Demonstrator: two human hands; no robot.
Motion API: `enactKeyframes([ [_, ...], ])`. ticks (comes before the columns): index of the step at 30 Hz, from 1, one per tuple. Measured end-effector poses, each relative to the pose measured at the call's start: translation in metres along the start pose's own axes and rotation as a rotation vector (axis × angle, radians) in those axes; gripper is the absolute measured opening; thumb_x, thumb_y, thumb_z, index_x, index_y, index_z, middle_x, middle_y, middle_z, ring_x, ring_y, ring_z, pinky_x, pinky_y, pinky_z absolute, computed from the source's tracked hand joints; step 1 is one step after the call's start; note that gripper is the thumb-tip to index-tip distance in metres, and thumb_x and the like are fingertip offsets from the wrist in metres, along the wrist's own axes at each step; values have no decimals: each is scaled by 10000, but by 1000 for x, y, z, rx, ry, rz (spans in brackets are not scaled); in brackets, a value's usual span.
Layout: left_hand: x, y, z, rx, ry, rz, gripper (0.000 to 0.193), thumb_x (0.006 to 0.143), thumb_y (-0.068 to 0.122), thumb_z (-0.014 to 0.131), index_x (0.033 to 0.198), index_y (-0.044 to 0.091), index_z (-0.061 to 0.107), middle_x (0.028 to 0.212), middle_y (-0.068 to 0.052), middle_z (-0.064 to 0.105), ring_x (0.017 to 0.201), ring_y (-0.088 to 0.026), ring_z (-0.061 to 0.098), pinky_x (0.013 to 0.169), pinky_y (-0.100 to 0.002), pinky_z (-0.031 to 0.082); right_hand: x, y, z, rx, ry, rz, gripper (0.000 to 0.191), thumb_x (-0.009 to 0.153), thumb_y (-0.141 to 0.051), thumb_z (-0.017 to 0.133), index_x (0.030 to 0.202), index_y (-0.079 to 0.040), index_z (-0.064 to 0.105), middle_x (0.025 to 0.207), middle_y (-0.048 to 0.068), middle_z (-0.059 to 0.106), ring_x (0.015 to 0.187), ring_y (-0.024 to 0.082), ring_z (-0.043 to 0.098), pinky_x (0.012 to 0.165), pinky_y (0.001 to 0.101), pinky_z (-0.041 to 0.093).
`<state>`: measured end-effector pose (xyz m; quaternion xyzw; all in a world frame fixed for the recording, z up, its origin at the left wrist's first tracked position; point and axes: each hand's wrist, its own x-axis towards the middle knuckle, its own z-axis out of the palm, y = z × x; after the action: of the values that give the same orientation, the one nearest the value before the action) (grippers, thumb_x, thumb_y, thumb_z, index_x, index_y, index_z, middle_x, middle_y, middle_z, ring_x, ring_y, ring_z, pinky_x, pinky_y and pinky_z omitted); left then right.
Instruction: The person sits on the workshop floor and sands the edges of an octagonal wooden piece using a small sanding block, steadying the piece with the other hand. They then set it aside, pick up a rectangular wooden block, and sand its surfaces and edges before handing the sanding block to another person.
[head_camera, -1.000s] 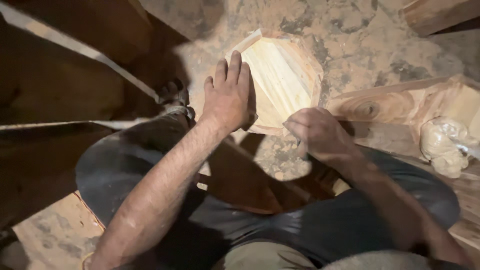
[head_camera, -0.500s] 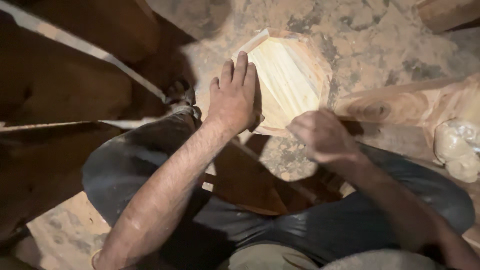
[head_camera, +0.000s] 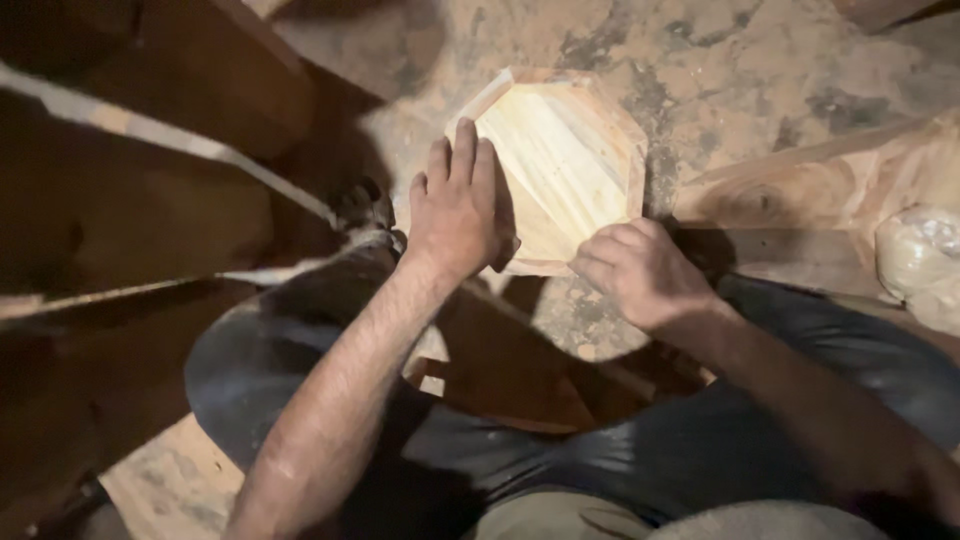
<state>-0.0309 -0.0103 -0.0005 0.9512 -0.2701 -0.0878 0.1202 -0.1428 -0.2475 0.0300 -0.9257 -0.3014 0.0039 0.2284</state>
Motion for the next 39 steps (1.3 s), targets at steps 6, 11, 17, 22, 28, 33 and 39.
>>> enactKeyframes([
  [6,2,0,0,18,-13,10,943,721,227,803,1493,-51,337,1588,-255,268,1434,-478,304,1044,-651,407,2,7,-1,-51,-68,49,227,835,-48,667,1037,-11,764,1005,110,750,949,263,686,866,442,502],
  [11,0,-2,2,-12,-6,20,996,684,238,832,1488,-62,328,1592,-261,271,1428,-476,321,1055,-632,426,1,9,-2,-73,84,-72,120,915,-86,684,984,-27,762,1049,120,756,1001,244,701,891,418,521],
  [17,0,-4,3,-2,0,53,1057,653,257,864,1486,-72,303,1572,-281,282,1404,-501,327,1047,-643,416,-2,10,-2,16,17,-4,147,877,-106,693,975,-21,762,990,124,746,929,256,693,845,420,515],
  [22,-1,-3,4,-12,-2,46,1039,686,249,880,1507,-38,311,1604,-266,280,1421,-501,345,1061,-621,424,-4,9,-4,-179,37,10,295,718,-70,618,980,-41,751,971,109,731,957,314,685,850,456,512],
  [28,-2,-1,-2,-51,-18,45,1096,642,268,893,1501,-55,294,1582,-270,258,1409,-510,332,1061,-633,414,-9,17,-16,30,-25,-32,221,948,-210,656,1089,-51,720,1071,110,729,1027,238,693,953,430,543],
  [33,0,-1,0,-61,-100,-1,1112,647,276,888,1505,-61,266,1596,-272,214,1424,-501,285,1064,-639,388,-5,26,-24,124,75,344,270,850,40,621,1083,-6,750,1032,181,739,944,339,720,826,407,567],
  [39,2,2,-5,-50,-114,-24,1096,683,298,868,1516,-60,253,1615,-257,190,1464,-480,250,1092,-643,369,11,25,-16,134,195,405,151,981,-21,625,1069,-28,747,994,181,740,868,323,734,790,387,593],
])
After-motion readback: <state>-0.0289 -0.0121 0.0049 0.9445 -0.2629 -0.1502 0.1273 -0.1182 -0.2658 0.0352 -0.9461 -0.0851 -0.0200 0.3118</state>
